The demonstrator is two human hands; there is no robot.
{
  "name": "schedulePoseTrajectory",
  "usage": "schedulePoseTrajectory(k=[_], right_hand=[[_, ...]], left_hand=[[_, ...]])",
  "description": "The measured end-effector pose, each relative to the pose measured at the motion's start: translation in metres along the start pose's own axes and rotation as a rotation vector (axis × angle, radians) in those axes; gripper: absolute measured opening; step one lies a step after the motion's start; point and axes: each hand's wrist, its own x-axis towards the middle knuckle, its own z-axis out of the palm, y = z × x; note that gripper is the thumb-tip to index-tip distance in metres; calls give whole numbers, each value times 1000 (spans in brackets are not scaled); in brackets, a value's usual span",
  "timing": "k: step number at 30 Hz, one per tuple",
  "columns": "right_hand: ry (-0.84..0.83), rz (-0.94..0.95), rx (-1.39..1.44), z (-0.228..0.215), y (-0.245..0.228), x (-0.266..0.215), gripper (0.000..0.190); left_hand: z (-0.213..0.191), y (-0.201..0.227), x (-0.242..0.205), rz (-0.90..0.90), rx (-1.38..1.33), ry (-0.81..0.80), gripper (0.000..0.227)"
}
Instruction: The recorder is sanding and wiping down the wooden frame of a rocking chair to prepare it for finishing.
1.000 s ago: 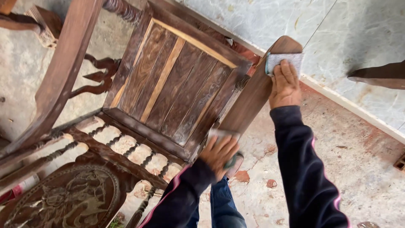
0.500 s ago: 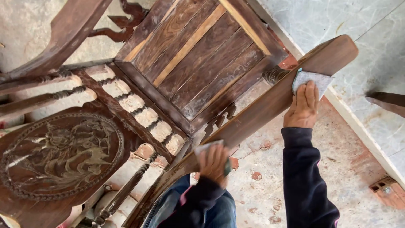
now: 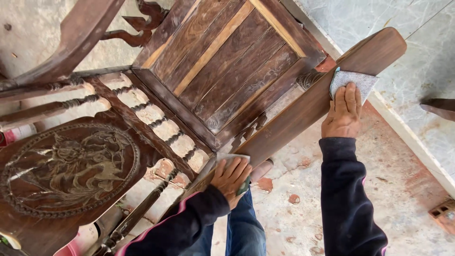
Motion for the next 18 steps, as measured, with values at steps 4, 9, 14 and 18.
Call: schedulePoseTrajectory(k=[4,9,14,18], right_hand=[[-5,-1,-37,3,0,1,33],[-15,-37,-29,1,-3,-2,33],[9,-34,-65,10,2,-2,33],[45,-2,-54,12,-3,-2,33]], left_hand=[[9,11,109,39,105,87,66],[-2,-2,128,73,164,7,70],[-9,-24,26,116,-25,-119,71],[-6,-12,98,158,-45,43,77]])
